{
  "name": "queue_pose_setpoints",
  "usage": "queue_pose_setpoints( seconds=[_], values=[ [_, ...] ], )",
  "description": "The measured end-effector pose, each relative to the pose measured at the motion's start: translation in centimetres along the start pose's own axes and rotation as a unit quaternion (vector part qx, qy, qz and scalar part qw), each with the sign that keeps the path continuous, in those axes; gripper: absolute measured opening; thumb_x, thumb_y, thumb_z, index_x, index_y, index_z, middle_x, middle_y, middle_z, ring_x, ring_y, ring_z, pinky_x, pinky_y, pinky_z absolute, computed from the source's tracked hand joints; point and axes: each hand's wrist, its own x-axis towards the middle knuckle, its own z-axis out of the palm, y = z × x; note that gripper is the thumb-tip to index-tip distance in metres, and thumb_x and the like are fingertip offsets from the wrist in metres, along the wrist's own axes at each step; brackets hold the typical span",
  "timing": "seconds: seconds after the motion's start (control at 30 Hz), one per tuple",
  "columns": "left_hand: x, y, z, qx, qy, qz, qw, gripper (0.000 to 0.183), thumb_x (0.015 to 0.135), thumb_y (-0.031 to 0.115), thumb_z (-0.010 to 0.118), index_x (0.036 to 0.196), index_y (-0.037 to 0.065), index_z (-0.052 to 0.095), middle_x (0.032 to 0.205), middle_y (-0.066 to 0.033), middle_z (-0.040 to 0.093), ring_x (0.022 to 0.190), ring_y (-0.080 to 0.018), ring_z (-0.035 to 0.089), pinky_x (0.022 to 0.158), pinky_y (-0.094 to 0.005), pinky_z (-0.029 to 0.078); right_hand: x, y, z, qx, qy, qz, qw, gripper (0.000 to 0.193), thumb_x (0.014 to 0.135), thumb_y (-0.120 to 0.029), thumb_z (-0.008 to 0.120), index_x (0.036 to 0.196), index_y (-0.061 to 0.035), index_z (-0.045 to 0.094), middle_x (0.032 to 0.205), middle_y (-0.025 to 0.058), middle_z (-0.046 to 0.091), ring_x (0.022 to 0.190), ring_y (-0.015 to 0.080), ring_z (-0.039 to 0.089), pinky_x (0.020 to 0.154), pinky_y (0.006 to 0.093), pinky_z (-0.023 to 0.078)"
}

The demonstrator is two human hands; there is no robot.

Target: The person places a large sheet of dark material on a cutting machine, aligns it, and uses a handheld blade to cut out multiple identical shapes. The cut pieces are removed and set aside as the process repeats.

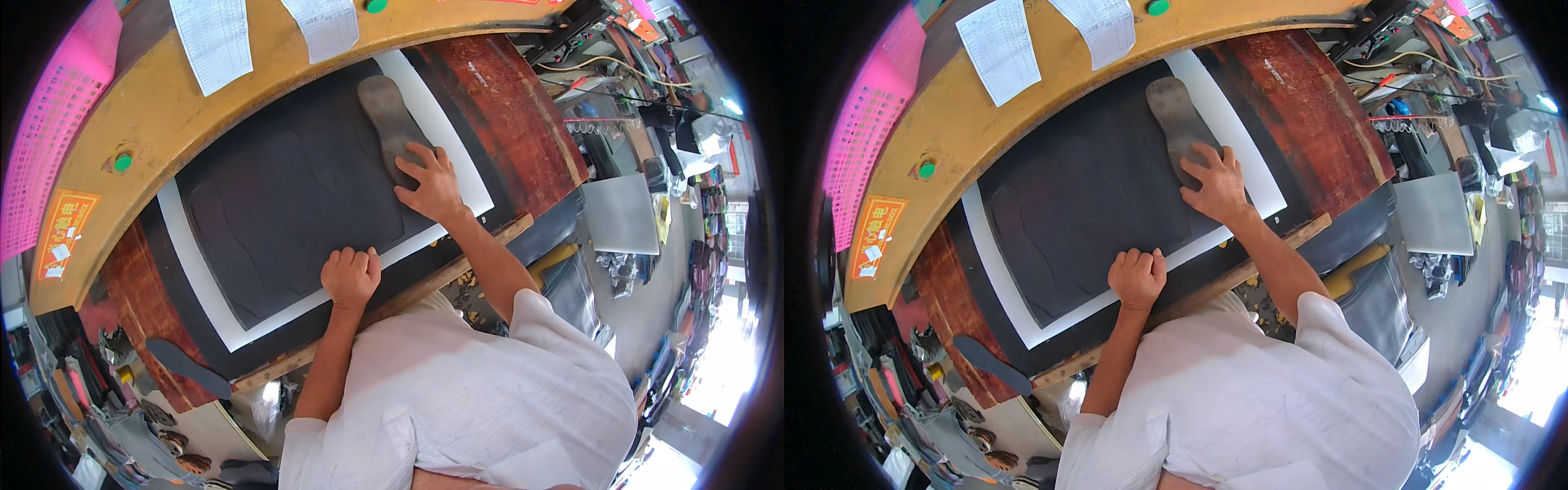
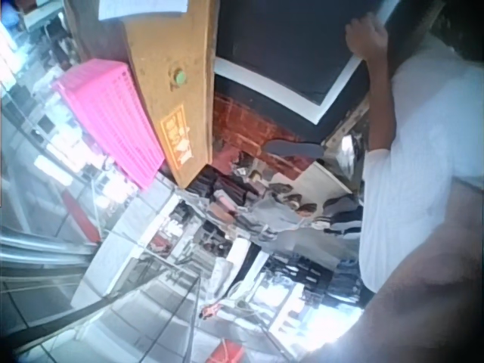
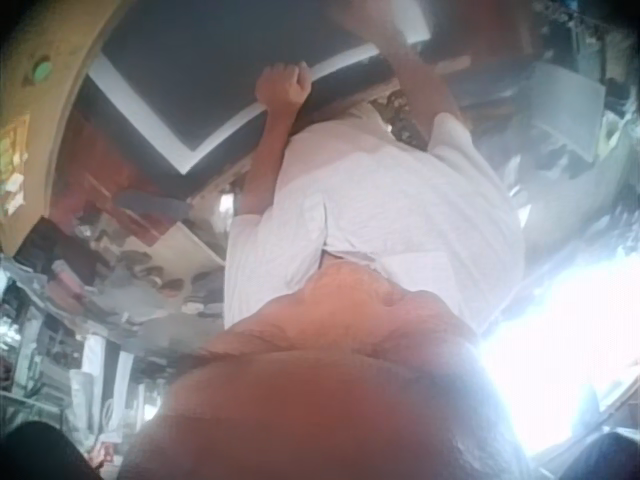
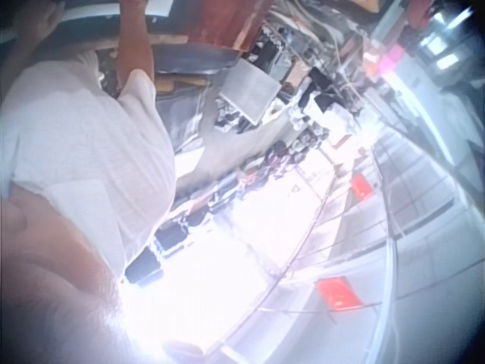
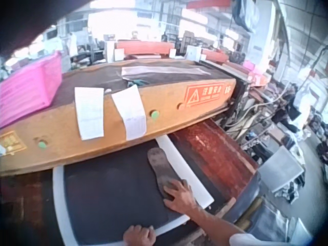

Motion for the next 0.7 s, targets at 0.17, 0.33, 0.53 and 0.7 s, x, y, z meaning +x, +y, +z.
queue_pose_setpoints(
  seconds=[0.17,0.33,0.53,0.7],
  values=[
    [1.5,-1.3,0.4,0.003,0.003,-0.001,1.0,0.041,0.085,0.022,0.08,0.059,0.016,0.049,0.064,-0.0021,0.046,0.059,-0.0249,0.051,0.048,-0.0412,0.039,1.5,0.3,0.8,0.005,0.008,-0.016,1.0,0.055,0.072,-0.027,0.088,0.126,-0.0196,0.08,0.152,0.0066,0.058,0.133,0.0429,0.051,0.11,0.0557,0.049],
    [4.1,-3.4,1.4,0.002,0.004,-0.013,1.0,0.04,0.085,0.021,0.08,0.059,0.016,0.05,0.064,-0.0023,0.046,0.059,-0.0248,0.052,0.048,-0.0404,0.04,4.5,0.3,1.9,0.0,0.014,-0.023,1.0,0.055,0.073,-0.028,0.088,0.127,-0.02,0.079,0.152,0.0064,0.058,0.135,0.0443,0.049,0.112,0.0566,0.047],
    [8.6,-7.3,3.5,0.016,0.01,-0.018,1.0,0.039,0.084,0.02,0.079,0.059,0.015,0.05,0.064,-0.0032,0.049,0.059,-0.0266,0.054,0.049,-0.0415,0.043,10.4,0.6,2.8,-0.02,0.035,-0.033,0.999,0.057,0.078,-0.034,0.088,0.132,-0.0169,0.077,0.153,0.0145,0.058,0.14,0.0464,0.05,0.115,0.057,0.045],
    [14.7,-11.7,5.2,0.033,0.01,-0.01,0.999,0.037,0.087,0.02,0.078,0.06,0.013,0.053,0.066,-0.006,0.054,0.064,-0.0303,0.058,0.054,-0.0451,0.046,11.9,2.8,1.6,0.076,0.096,0.016,0.992,0.056,0.087,-0.031,0.084,0.137,-0.0091,0.072,0.147,0.0256,0.061,0.137,0.046,0.057,0.114,0.0539,0.048]
  ],
)
